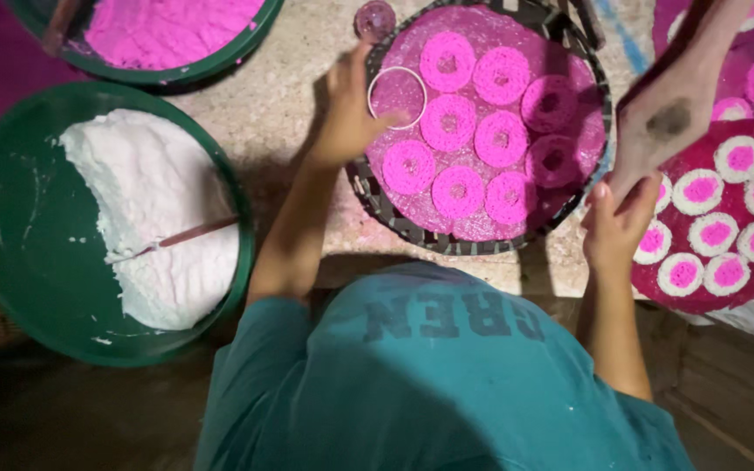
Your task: The person scoops pink and white dough into a wooden mold, presses it with a cylindrical tool, and uses a metal ring to cut and release round layered cakes onto a tray. The process is repeated multiple times to produce a batch of finished cakes.
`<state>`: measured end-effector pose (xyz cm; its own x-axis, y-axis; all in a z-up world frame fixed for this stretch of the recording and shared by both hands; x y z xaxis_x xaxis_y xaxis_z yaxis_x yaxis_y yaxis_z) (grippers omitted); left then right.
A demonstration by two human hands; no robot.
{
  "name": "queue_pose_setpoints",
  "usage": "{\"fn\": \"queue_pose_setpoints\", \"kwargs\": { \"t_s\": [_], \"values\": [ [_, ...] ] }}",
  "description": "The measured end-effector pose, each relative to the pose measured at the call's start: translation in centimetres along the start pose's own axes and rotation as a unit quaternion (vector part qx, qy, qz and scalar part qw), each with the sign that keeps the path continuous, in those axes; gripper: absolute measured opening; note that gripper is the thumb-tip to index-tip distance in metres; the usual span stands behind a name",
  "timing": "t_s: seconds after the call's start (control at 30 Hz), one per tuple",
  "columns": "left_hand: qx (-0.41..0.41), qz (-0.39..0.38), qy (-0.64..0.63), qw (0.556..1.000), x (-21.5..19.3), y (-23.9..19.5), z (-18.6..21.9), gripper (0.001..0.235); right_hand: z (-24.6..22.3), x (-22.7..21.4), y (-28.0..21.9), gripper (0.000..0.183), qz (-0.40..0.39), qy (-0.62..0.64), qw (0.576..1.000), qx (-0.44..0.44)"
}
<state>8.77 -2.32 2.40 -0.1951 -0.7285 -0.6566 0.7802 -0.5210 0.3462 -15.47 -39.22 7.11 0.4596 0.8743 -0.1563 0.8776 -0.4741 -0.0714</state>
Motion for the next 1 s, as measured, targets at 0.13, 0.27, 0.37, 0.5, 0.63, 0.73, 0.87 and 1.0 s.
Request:
{"fn": "queue_pose_setpoints", "kwargs": {
  "t_s": [0.13, 0.27, 0.37, 0.5, 0.63, 0.73, 0.87, 1.0],
  "values": [
    [-0.142, 0.120, -0.252, 0.950, 1.7, -2.4, -7.5, 0.060, 1.8, -1.4, -1.1, 0.047, 0.003, 0.084, 0.996, 0.005],
    [-0.190, 0.190, -0.526, 0.807, 4.7, -5.4, -8.9, 0.055, 1.5, 0.0, -1.2, 0.052, -0.036, 0.140, 0.989, 0.016],
    [-0.205, 0.275, -0.444, 0.828, 4.2, -9.7, -6.1, 0.055, 0.1, 2.0, -1.5, 0.058, -0.086, 0.130, 0.986, 0.051],
    [-0.295, 0.243, -0.300, 0.874, 3.1, -15.5, -0.4, 0.051, -3.0, 6.7, -2.3, 0.071, -0.242, 0.065, 0.967, 0.048],
    [-0.160, 0.343, -0.384, 0.842, -1.0, -12.3, 2.8, 0.065, -2.3, 11.3, -1.8, 0.084, -0.355, -0.104, 0.917, 0.150],
    [-0.095, 0.293, -0.727, 0.614, -2.2, -6.3, 3.5, 0.081, -3.3, 16.4, -3.3, 0.078, -0.562, -0.079, 0.803, 0.182],
    [0.010, 0.232, -0.827, 0.512, -5.4, -1.5, 7.4, 0.062, -3.9, 18.8, -2.7, 0.073, -0.624, -0.162, 0.692, 0.326],
    [0.049, 0.334, -0.815, 0.471, -6.1, -0.3, 6.9, 0.049, -5.7, 19.1, 1.0, 0.083, -0.532, -0.327, 0.702, 0.341]
  ]
}}
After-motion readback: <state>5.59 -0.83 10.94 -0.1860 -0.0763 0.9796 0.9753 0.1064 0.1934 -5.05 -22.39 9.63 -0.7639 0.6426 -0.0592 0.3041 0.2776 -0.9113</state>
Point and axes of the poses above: each hand's wrist, its own y-axis towards the middle knuckle, its own x-axis out of the palm, z = x × y, the point moved 9 cm from there along y, towards the middle knuckle, and after that the axes turned 11 degrees about x, right-handed, at the moved point
